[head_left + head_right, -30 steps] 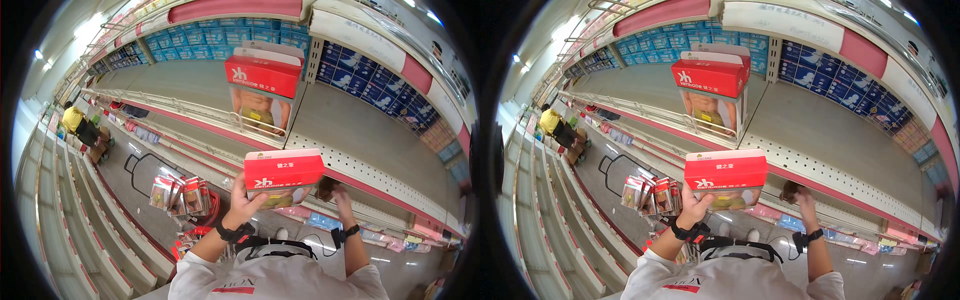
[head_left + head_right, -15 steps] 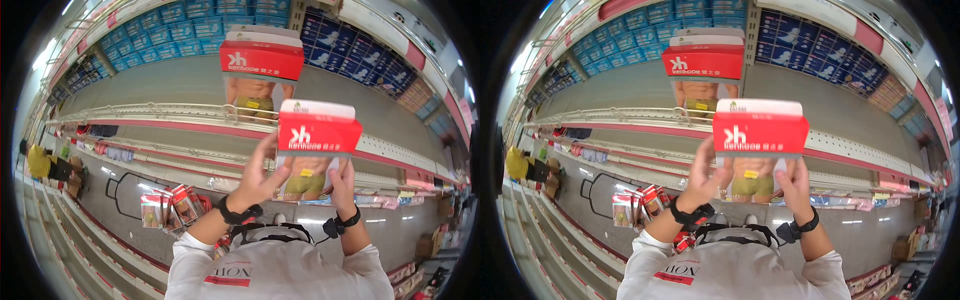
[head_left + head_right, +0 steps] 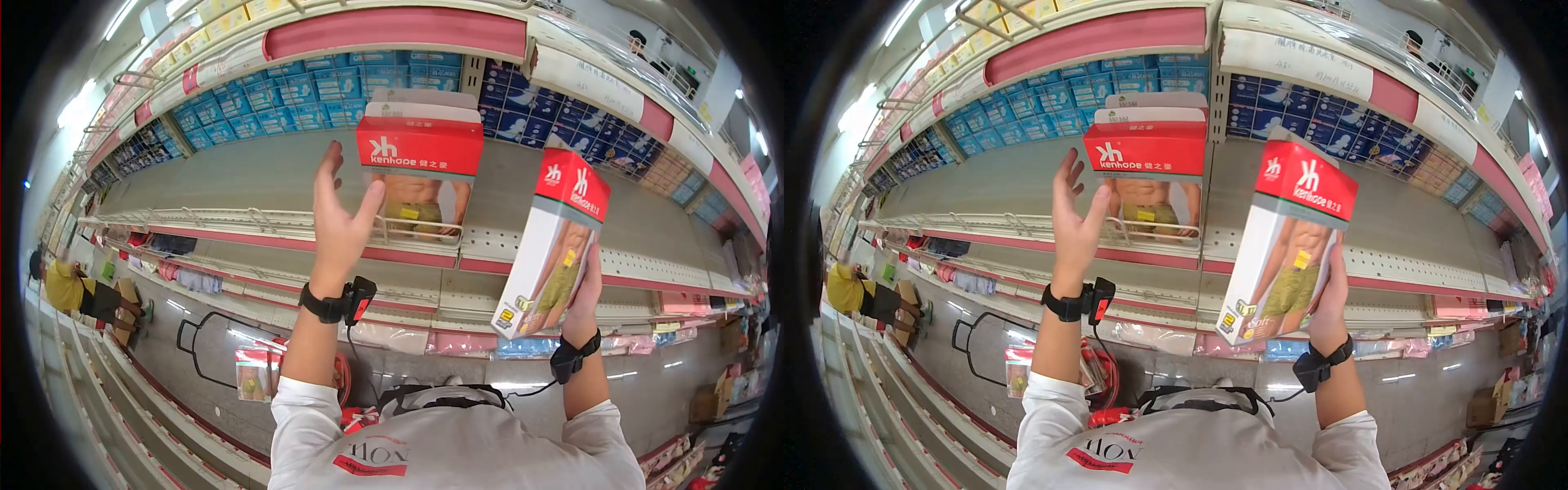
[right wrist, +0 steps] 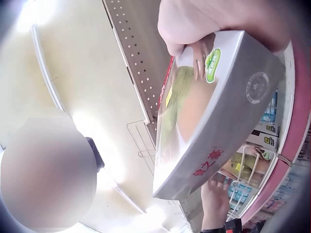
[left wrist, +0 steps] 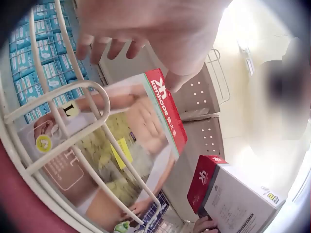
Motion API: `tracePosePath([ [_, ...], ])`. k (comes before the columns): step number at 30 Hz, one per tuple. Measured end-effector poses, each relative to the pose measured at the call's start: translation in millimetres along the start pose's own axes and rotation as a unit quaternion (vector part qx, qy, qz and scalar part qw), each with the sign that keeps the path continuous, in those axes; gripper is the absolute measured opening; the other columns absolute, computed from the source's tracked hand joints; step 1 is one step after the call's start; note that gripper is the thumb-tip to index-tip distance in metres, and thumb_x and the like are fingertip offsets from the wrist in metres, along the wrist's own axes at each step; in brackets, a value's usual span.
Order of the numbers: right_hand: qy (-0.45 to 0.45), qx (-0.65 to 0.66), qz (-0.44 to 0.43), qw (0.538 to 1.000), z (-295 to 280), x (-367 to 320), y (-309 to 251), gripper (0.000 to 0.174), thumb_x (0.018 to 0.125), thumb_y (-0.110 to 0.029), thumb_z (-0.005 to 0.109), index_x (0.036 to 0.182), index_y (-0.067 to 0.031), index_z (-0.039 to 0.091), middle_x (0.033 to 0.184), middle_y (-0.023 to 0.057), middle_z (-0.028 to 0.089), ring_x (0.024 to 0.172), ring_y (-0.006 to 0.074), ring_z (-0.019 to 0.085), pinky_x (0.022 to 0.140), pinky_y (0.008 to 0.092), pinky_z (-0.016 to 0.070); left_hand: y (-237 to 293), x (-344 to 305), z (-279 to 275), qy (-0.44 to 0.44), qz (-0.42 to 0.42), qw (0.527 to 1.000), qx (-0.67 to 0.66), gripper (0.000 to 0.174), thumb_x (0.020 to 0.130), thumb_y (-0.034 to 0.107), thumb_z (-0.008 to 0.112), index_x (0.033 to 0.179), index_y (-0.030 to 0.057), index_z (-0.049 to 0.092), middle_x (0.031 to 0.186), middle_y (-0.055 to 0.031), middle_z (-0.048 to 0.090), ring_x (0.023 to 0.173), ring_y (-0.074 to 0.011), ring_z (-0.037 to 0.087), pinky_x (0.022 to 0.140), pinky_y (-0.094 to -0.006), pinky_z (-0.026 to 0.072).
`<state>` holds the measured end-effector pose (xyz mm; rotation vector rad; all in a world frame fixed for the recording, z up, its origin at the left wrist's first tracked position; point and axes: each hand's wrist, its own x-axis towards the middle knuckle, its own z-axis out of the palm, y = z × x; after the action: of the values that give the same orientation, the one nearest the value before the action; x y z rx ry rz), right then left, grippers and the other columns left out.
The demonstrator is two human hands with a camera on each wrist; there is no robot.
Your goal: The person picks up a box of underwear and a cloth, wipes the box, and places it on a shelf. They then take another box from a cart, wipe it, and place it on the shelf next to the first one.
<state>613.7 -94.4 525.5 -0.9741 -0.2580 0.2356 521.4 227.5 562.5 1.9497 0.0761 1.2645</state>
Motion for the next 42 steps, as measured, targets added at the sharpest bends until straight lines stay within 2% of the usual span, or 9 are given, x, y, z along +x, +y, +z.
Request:
tracePosePath([
  [3,0.016,0.044,-0.003,0.999,-0.3,19.5,-1.1,0.046,0.096,-0.034,0.035,0.132,-0.0049,0.038,0.127,0.0067,0.050,0.114,0.0164,0.050,0.095,0.0283,0.0399,-11.2,13.9,2.1,-0.045,-0.050,0.996,-0.064,0.070,0.080,0.025,0.066,0.134,-0.0026,0.030,0.135,-0.0188,0.038,0.119,-0.0306,0.044,0.095,-0.0434,0.0360],
  [7,-0.243,0.222,0.085,0.940,13.0,39.7,-1.6,0.059,0.092,-0.048,0.030,0.126,-0.0016,0.043,0.112,0.0207,0.058,0.102,0.0279,0.058,0.088,0.0387,0.0469,-20.5,25.4,7.2,-0.101,-0.079,0.982,-0.140,0.073,0.080,0.024,0.068,0.135,-0.0023,0.028,0.134,-0.0165,0.040,0.118,-0.0267,0.045,0.094,-0.0399,0.0372],
  [13,-0.219,0.229,0.111,0.942,52.4,39.9,14.3,0.068,0.091,-0.050,0.022,0.135,-0.0001,0.032,0.129,0.0237,0.046,0.116,0.0326,0.049,0.097,0.0415,0.0396,-19.5,21.8,12.7,-0.091,-0.129,0.964,-0.215,0.066,0.079,0.015,0.069,0.131,-0.0007,0.031,0.124,-0.0118,0.045,0.113,-0.0195,0.046,0.094,-0.0321,0.0364],
  [16,-0.153,0.234,0.169,0.945,69.0,33.7,10.3,0.063,0.090,-0.050,0.028,0.128,-0.0025,0.041,0.121,0.0231,0.050,0.111,0.0355,0.049,0.093,0.0445,0.0408,-19.4,21.3,13.5,-0.084,-0.121,0.965,-0.216,0.060,0.079,0.014,0.069,0.126,-0.0012,0.035,0.120,-0.0115,0.048,0.111,-0.0182,0.046,0.095,-0.0312,0.0352],
  [24,-0.074,0.151,0.144,0.975,23.7,58.2,34.1,0.062,0.089,-0.050,0.031,0.126,-0.0017,0.043,0.110,0.0193,0.057,0.097,0.0309,0.059,0.079,0.0407,0.0518,-13.7,18.5,12.1,-0.066,-0.123,0.971,-0.193,0.053,0.082,0.014,0.067,0.121,-0.0027,0.036,0.112,-0.0117,0.051,0.103,-0.0163,0.049,0.087,-0.0292,0.0391],
  [28,-0.079,0.170,0.141,0.972,35.3,50.8,10.9,0.060,0.089,-0.050,0.032,0.125,-0.0030,0.044,0.112,0.0174,0.057,0.097,0.0292,0.060,0.081,0.0377,0.0516,-4.5,18.3,12.1,-0.074,-0.179,0.954,-0.228,0.051,0.082,0.015,0.067,0.120,-0.0034,0.037,0.112,-0.0115,0.051,0.102,-0.0160,0.049,0.087,-0.0290,0.0384],
  [38,-0.091,0.109,0.113,0.983,39.9,59.4,-27.6,0.052,0.094,-0.046,0.037,0.126,-0.0059,0.043,0.121,0.0123,0.054,0.107,0.0223,0.057,0.091,0.0350,0.0473,-8.3,16.2,14.2,-0.050,-0.116,0.968,-0.216,0.050,0.083,0.018,0.066,0.120,-0.0019,0.039,0.109,-0.0104,0.053,0.100,-0.0155,0.049,0.089,-0.0299,0.0381],
  [41,-0.062,0.023,0.089,0.994,42.4,61.4,-42.4,0.050,0.094,-0.045,0.038,0.125,-0.0065,0.044,0.119,0.0098,0.055,0.105,0.0183,0.057,0.088,0.0320,0.0483,-16.4,14.4,12.1,-0.064,-0.120,0.969,-0.207,0.049,0.084,0.023,0.064,0.120,-0.0017,0.041,0.106,-0.0100,0.055,0.098,-0.0159,0.050,0.088,-0.0302,0.0389],
  [42,-0.045,0.000,0.065,0.997,44.0,62.8,-46.9,0.052,0.092,-0.049,0.041,0.123,-0.0071,0.046,0.110,0.0080,0.058,0.094,0.0145,0.060,0.076,0.0283,0.0503,-21.6,13.2,11.0,-0.074,-0.131,0.966,-0.210,0.049,0.085,0.025,0.063,0.120,-0.0016,0.042,0.104,-0.0098,0.056,0.098,-0.0162,0.050,0.087,-0.0303,0.0392],
])
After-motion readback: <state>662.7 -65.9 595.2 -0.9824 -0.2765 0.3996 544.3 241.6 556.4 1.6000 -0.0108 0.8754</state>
